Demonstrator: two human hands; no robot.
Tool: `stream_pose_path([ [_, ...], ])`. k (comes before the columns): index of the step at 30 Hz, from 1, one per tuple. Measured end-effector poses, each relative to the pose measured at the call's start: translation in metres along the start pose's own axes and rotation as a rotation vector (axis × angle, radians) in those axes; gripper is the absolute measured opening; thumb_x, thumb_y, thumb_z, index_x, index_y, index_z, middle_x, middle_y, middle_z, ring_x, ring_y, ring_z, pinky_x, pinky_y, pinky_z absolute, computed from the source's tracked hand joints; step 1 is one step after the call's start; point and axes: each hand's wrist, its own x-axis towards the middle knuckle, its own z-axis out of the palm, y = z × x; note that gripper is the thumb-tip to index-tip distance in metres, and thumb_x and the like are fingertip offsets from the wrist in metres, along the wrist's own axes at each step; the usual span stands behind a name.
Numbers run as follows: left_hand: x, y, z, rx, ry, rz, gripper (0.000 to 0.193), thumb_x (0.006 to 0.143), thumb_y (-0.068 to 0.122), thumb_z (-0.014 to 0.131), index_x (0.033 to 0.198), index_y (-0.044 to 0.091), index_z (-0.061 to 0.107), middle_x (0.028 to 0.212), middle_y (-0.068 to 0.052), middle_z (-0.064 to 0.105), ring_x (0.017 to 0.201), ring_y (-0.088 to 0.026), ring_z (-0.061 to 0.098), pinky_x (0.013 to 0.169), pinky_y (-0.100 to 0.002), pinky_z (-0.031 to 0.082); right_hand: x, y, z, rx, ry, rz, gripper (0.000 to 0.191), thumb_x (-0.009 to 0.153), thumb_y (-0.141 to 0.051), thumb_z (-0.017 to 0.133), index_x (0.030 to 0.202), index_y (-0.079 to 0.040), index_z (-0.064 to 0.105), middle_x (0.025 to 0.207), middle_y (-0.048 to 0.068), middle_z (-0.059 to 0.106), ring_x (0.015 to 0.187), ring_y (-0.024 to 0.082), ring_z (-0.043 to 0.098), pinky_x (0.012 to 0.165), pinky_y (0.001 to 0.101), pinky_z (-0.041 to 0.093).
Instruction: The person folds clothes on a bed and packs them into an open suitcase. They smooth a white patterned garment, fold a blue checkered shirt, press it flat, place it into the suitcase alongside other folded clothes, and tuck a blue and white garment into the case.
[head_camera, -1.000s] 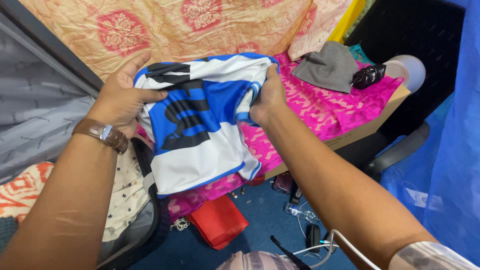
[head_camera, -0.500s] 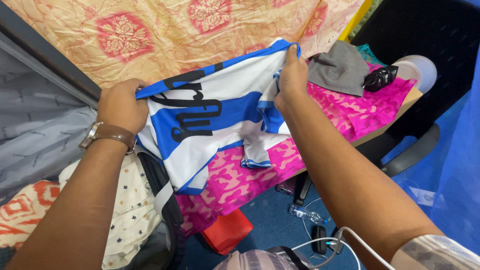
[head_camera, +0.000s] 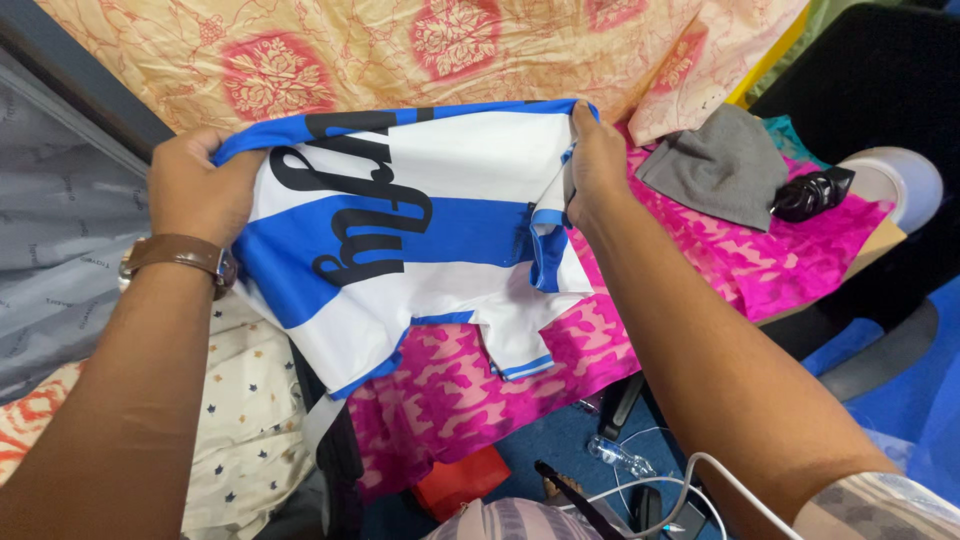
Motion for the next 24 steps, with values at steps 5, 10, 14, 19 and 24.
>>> stream_pose_path([
  [5,0.026,0.013,0.013,-0.292,0.143,0.073,0.014,0.093,0.009,0.073,0.105,0.004,0.077,0.093,0.001,0.073,0.083,-0.005,0.064,0.076,-0.022,0.051,0.049,-0.022,-0.004,0.044,-0.108,-0.355,0.023,0.105,-0.028,0.057,0.109,-0.006,0.062,0.095,0.004,0.066,0.088,0.016,0.063,0.08,0.0351,0.056],
  [10,0.033,0.027,0.019,-0.329,0.271,0.415,0.02,0.093,-0.009,0.059,0.111,-0.003,0.068,0.101,-0.003,0.067,0.088,-0.009,0.057,0.082,-0.023,0.048,0.092,-0.057,-0.01,0.092,-0.294,-0.657,0.026,0.114,-0.03,0.059,0.111,-0.004,0.058,0.097,0.003,0.059,0.09,0.014,0.051,0.084,0.033,0.047],
  [14,0.012,0.034,0.034,-0.27,0.222,0.454,0.018,0.097,-0.006,0.052,0.109,-0.005,0.065,0.099,-0.005,0.063,0.088,-0.012,0.056,0.081,-0.024,0.046,0.117,-0.065,-0.033,0.132,-0.331,-0.592,0.028,0.1,-0.033,0.058,0.11,-0.007,0.061,0.103,0.0,0.066,0.099,0.012,0.062,0.091,0.0285,0.052],
  [19,-0.063,0.016,0.086,-0.082,-0.138,0.101,0.031,0.105,0.027,0.059,0.097,0.001,0.072,0.083,-0.007,0.07,0.077,-0.015,0.064,0.071,-0.033,0.051,0.133,-0.01,-0.095,-0.524,-0.077,-0.394,0.045,0.107,-0.043,0.055,0.084,-0.005,0.059,0.078,0.0,0.055,0.073,0.011,0.05,0.064,0.0325,0.045],
  [24,-0.141,-0.018,0.139,0.499,-0.63,-0.158,0.033,0.081,0.039,0.073,0.103,0.015,0.078,0.093,-0.011,0.076,0.091,-0.034,0.072,0.08,-0.047,0.055,0.127,0.039,-0.151,-1.706,-0.397,-0.033,0.026,0.076,-0.042,0.079,0.085,-0.017,0.076,0.092,0.014,0.074,0.088,0.032,0.07,0.08,0.0445,0.054],
])
